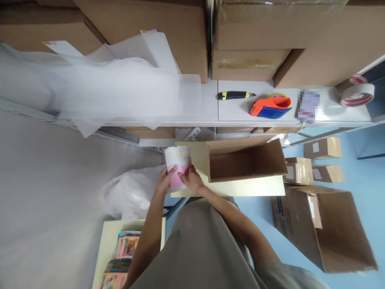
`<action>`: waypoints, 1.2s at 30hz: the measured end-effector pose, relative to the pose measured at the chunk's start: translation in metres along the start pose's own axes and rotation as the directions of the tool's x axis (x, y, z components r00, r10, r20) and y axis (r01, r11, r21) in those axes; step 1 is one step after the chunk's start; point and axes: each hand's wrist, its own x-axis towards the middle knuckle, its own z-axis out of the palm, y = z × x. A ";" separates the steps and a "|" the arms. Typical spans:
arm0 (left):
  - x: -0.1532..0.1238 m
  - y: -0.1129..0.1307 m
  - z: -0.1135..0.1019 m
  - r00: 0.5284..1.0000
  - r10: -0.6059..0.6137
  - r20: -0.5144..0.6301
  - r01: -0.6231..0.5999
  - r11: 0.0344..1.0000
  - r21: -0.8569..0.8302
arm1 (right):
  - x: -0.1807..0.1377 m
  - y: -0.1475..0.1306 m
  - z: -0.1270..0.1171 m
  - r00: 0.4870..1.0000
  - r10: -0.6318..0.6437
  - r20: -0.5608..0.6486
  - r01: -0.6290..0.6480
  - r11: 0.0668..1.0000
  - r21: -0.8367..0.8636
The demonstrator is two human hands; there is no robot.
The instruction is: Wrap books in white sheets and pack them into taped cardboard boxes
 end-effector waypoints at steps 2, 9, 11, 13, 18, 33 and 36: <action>-0.026 0.036 0.002 0.996 0.061 -0.066 -0.062 0.998 -0.005 | -0.016 -0.026 -0.013 0.999 -0.023 0.042 0.021 0.999 0.038; -0.124 0.169 0.054 0.873 0.457 -0.173 -0.443 0.889 0.111 | -0.071 -0.124 -0.132 0.954 -0.297 0.046 0.287 0.945 0.158; -0.140 0.187 0.083 0.836 0.525 -0.158 -0.517 0.851 0.094 | -0.075 -0.130 -0.182 0.939 -0.343 -0.007 0.339 0.924 0.179; -0.148 0.192 0.116 0.824 0.551 -0.133 -0.552 0.833 0.038 | -0.073 -0.124 -0.230 0.933 -0.343 -0.109 0.359 0.910 0.209; -0.155 0.181 0.195 0.889 0.458 -0.029 -0.453 0.867 -0.209 | -0.061 -0.078 -0.324 0.944 -0.176 -0.281 0.282 0.871 0.401; -0.168 0.150 0.272 0.942 0.274 0.195 -0.236 0.952 -0.197 | -0.070 -0.026 -0.366 0.945 0.002 -0.326 0.145 0.893 0.426; -0.163 0.142 0.270 0.929 0.313 0.199 -0.293 0.948 -0.127 | -0.070 -0.020 -0.365 0.941 -0.072 -0.331 0.200 0.907 0.372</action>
